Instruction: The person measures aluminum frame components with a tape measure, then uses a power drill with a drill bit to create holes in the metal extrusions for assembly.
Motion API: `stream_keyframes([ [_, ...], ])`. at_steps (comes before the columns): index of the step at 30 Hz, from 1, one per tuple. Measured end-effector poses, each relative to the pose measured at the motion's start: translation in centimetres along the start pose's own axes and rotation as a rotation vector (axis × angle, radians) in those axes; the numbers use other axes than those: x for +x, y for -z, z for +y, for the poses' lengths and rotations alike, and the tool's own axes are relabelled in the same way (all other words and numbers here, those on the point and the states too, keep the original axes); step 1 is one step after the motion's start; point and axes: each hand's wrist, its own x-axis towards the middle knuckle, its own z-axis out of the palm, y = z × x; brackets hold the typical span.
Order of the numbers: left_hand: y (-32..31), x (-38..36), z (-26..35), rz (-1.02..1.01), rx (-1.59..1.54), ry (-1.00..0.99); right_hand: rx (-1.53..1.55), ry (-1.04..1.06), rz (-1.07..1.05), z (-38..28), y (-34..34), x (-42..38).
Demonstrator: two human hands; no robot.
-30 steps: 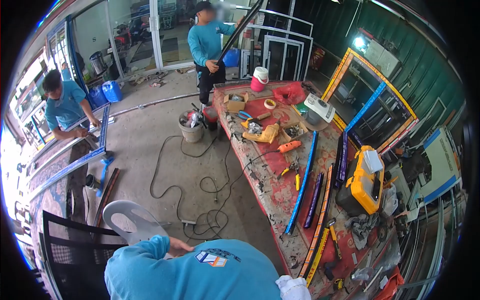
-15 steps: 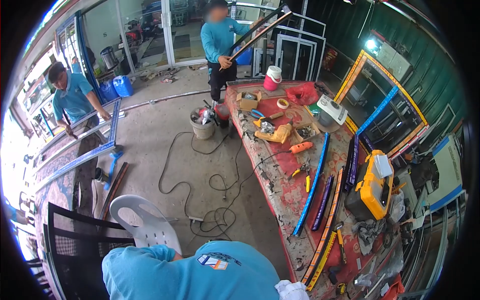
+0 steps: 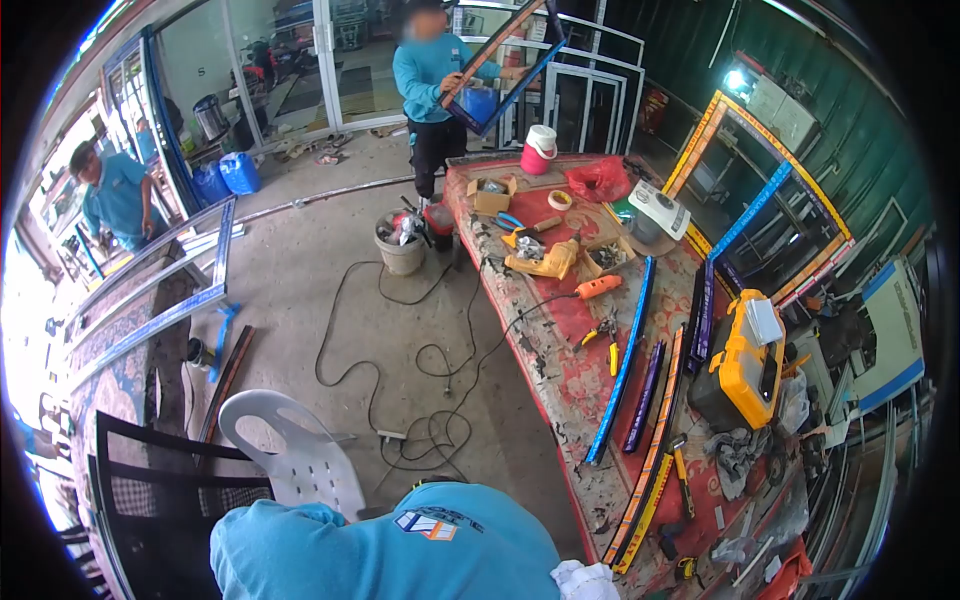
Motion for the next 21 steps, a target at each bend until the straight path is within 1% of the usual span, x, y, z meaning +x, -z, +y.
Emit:
stream_keyframes([
  [4,1.3,0.5,-0.3,-0.022,0.107,0.011,0.009,-0.003,-0.001,1.5,-0.5,0.0],
  [7,2.9,1.8,0.6,-0.039,0.249,-0.012,0.008,-0.007,0.0,2.8,-0.6,-0.1],
  [10,5.7,3.9,4.1,-0.062,0.5,-0.089,-0.007,0.004,0.034,3.9,-0.5,0.1],
  [12,7.2,5.2,7.5,-0.08,0.607,-0.142,-0.064,0.025,0.138,5.3,0.3,0.5],
  [13,7.3,5.1,8.9,-0.055,0.579,-0.095,-0.113,0.043,0.227,6.1,1.1,1.1],
  [14,4.2,2.5,13.5,0.168,0.263,0.217,-0.164,0.061,0.325,6.6,2.0,1.8],
  [15,4.3,3.1,13.9,0.168,0.272,0.217,-0.217,0.089,0.461,6.8,2.8,2.7],
  [17,5.1,5.2,13.8,0.081,0.327,0.111,-0.293,0.133,0.707,5.5,3.9,3.9],
  [18,5.3,6.3,12.7,0.08,0.329,0.111,-0.318,0.151,0.798,4.0,4.0,4.6],
  [19,5.5,7.2,11.3,0.095,0.516,-0.049,-0.342,0.166,0.89,2.2,4.1,5.1],
  [20,5.6,8.0,10.0,0.141,0.71,-0.207,-0.342,0.167,0.888,0.9,4.2,5.6],
  [21,5.2,7.8,9.1,0.142,0.782,-0.275,-0.368,0.152,0.884,-0.2,4.4,6.2],
])
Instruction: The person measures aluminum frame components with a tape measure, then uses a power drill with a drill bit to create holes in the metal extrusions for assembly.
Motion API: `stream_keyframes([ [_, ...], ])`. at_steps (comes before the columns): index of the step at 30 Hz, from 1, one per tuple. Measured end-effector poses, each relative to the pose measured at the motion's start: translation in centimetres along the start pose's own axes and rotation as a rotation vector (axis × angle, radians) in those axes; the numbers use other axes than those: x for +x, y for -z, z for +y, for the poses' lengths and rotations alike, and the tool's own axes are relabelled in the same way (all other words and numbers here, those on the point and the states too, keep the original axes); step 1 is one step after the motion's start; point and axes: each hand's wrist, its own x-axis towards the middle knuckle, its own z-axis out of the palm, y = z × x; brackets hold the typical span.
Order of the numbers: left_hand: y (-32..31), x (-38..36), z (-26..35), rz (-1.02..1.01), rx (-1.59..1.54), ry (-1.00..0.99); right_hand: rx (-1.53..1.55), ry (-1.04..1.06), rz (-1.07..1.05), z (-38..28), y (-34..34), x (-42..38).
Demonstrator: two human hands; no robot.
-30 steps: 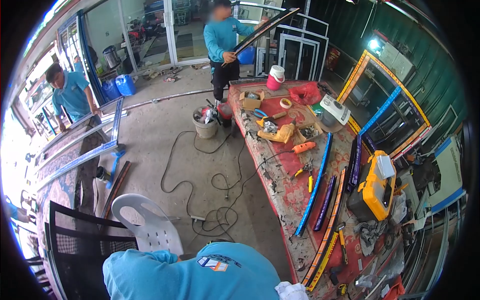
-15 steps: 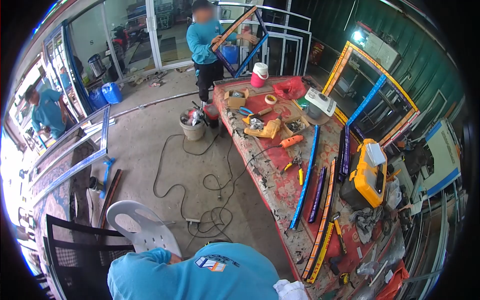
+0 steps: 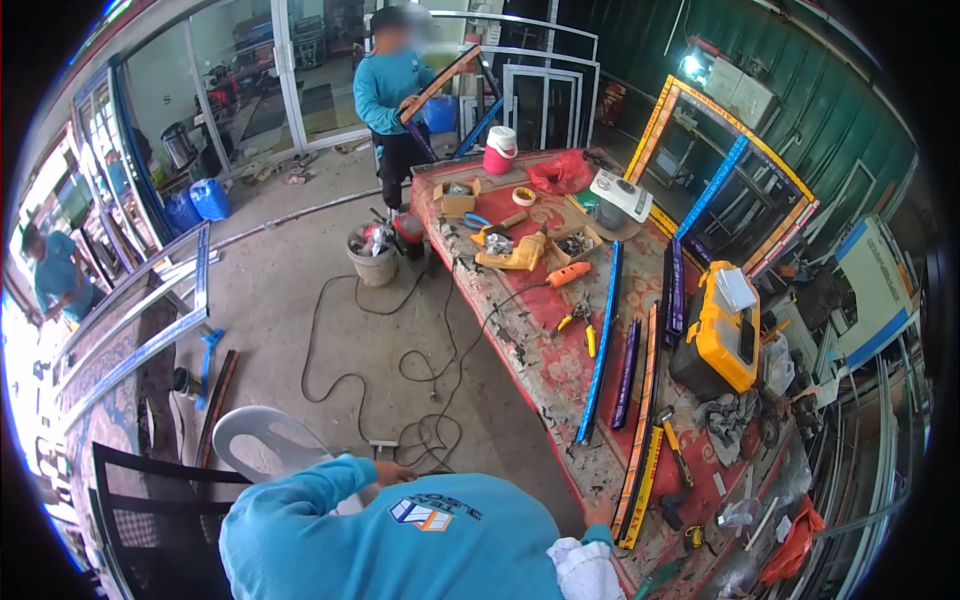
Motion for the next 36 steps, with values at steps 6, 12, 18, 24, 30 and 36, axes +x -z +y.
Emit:
stream_keyframes([
  [6,-1.8,-3.4,1.4,-0.11,-0.174,0.028,-0.214,-0.054,-0.157,-0.4,-1.9,2.5],
  [12,-1.8,-4.4,2.6,-0.141,-0.186,0.038,-0.398,-0.108,-0.256,-3.1,-1.3,3.0],
  [18,-0.8,-4.3,2.6,-0.166,-0.178,0.049,-0.542,-0.164,-0.438,-5.7,0.6,4.1],
  [24,-0.1,-3.3,2.8,-0.191,-0.168,0.035,-0.542,-0.17,-0.404,-6.1,0.6,4.2],
  [30,0.5,-3.1,3.0,-0.203,-0.161,0.024,-0.521,-0.159,-0.383,-6.2,0.8,3.6],
  [36,0.3,-3.2,3.1,-0.201,-0.156,0.021,-0.483,-0.13,-0.391,-5.9,0.8,3.7],
])
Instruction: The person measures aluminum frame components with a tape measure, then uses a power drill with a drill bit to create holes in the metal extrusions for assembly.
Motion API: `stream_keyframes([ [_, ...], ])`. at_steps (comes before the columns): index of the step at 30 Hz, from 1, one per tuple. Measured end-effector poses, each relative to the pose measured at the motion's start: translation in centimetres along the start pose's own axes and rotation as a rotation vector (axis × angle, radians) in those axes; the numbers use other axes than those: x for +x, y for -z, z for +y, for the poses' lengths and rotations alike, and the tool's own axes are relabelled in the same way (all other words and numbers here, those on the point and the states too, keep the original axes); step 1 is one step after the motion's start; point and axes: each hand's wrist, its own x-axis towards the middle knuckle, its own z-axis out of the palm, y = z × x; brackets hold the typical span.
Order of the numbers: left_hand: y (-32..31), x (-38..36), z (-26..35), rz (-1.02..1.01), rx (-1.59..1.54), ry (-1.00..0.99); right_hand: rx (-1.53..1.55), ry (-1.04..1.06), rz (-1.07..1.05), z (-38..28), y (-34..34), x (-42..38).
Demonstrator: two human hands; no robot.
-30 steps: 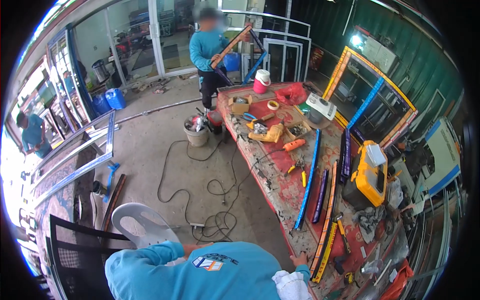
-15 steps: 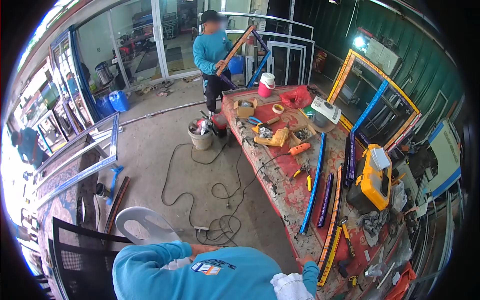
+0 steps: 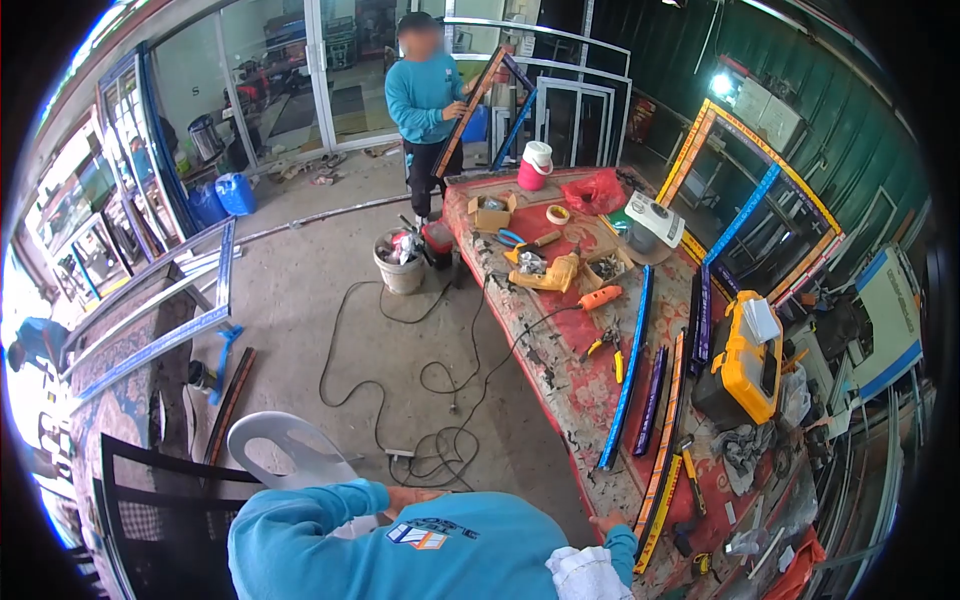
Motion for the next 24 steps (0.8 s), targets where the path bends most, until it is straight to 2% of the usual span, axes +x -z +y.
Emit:
stream_keyframes([
  [16,-0.5,-0.9,0.3,0.004,0.013,-0.001,0.088,-0.134,-0.112,-1.0,0.7,0.1],
  [18,0.2,-1.0,0.6,0.003,0.031,-0.005,0.106,-0.09,-0.06,-0.5,0.3,0.3],
  [20,0.9,-1.2,0.9,0.01,0.055,-0.015,0.1,-0.102,-0.097,-0.4,0.2,1.0],
  [22,1.8,-1.4,1.3,0.003,0.094,-0.021,-0.006,0.069,-0.021,1.1,-1.7,2.3],
  [23,2.6,-1.6,1.8,0.001,0.125,-0.025,-0.081,0.081,-0.015,1.4,-2.2,2.8],
  [24,3.5,-1.8,2.3,0.006,0.173,-0.03,0.117,0.049,-0.116,1.1,-0.9,1.3],
])
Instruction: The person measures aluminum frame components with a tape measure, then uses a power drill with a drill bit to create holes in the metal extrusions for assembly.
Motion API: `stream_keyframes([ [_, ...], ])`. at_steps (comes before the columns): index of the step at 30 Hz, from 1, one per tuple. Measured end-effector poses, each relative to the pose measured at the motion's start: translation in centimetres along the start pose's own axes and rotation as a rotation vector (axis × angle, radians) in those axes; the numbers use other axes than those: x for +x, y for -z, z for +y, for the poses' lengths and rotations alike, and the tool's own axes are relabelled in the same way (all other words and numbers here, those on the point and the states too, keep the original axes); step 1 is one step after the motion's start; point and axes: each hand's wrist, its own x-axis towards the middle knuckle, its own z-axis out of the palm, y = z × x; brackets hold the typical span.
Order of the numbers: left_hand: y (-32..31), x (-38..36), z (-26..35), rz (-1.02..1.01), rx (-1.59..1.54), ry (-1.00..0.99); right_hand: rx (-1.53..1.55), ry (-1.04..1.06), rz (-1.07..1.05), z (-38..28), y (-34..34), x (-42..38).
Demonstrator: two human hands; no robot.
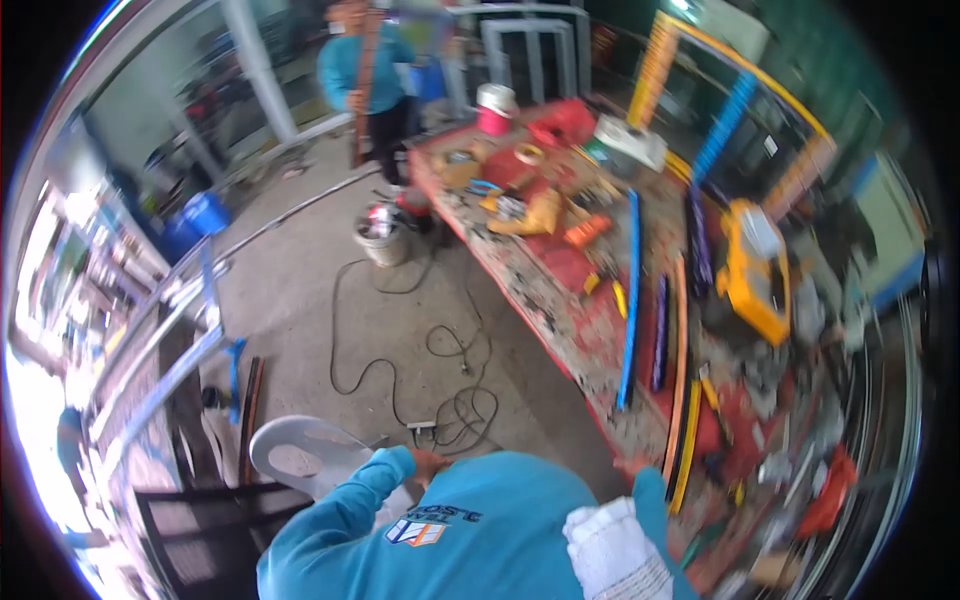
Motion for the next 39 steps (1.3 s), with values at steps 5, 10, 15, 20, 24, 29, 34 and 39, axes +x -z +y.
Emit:
stream_keyframes([
  [5,4.7,0.4,1.5,0.263,0.05,0.005,0.085,-0.052,-0.004,0.4,-0.6,0.2],
  [10,5.9,0.9,2.9,0.53,-0.01,-0.034,0.191,-0.025,0.126,1.2,-1.7,-0.2],
  [15,5.7,1.3,4.7,0.337,-0.008,0.029,0.328,-0.004,0.346,3.3,0.8,-2.0],
  [20,4.2,3.2,5.8,0.271,0.035,0.081,0.162,-0.347,0.941,3.3,3.6,-6.0],
  [24,3.3,4.3,8.0,0.283,0.04,0.083,0.161,-0.298,0.763,6.9,2.2,-3.1],
  [29,1.5,4.1,8.7,0.325,-0.032,0.137,0.217,-0.24,0.767,7.1,1.3,-3.7],
  [34,0.6,3.4,12.7,0.249,-0.044,0.132,0.204,-0.096,0.968,6.8,0.1,-3.7],
  [39,0.1,4.1,12.5,0.307,-0.084,0.182,0.261,-0.072,0.984,7.5,0.5,-3.7],
])
